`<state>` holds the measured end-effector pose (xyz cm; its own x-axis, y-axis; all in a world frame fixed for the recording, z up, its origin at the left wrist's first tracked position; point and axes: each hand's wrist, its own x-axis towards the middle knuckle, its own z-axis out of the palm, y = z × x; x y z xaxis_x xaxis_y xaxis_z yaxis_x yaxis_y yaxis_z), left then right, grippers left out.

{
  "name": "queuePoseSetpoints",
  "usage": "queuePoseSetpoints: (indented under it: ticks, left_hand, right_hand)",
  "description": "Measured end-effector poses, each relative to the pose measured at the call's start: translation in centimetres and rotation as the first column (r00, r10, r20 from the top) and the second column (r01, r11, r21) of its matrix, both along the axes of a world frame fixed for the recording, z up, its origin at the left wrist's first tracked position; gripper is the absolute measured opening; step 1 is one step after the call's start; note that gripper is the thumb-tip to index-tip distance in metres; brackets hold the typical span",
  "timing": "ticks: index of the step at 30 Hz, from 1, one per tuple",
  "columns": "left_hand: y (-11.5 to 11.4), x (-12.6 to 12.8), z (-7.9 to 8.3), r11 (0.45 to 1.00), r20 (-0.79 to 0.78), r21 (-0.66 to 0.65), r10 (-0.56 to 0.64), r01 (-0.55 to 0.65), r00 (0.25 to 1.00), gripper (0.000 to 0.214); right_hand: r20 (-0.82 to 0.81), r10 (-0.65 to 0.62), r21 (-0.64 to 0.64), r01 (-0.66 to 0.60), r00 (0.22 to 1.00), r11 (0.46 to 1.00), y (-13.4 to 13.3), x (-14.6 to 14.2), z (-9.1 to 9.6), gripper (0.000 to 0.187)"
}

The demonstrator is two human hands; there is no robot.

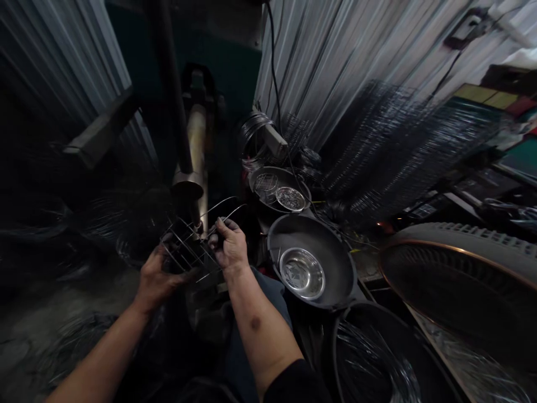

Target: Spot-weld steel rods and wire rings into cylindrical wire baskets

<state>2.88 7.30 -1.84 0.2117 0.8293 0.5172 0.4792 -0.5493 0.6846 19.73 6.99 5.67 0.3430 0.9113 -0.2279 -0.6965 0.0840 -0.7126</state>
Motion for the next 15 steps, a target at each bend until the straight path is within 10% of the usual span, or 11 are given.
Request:
queuePoseSetpoints:
  ticks: [15]
  left_hand:
    - [1.3,-0.7,-0.2,0.995,-0.030,0.095,0.037,-0.034,0.999,0.083]
  right_hand:
    - [0.002,0.021,0.020,-0.021,1.000,1.000,1.9,-0.8,0.7,0.020]
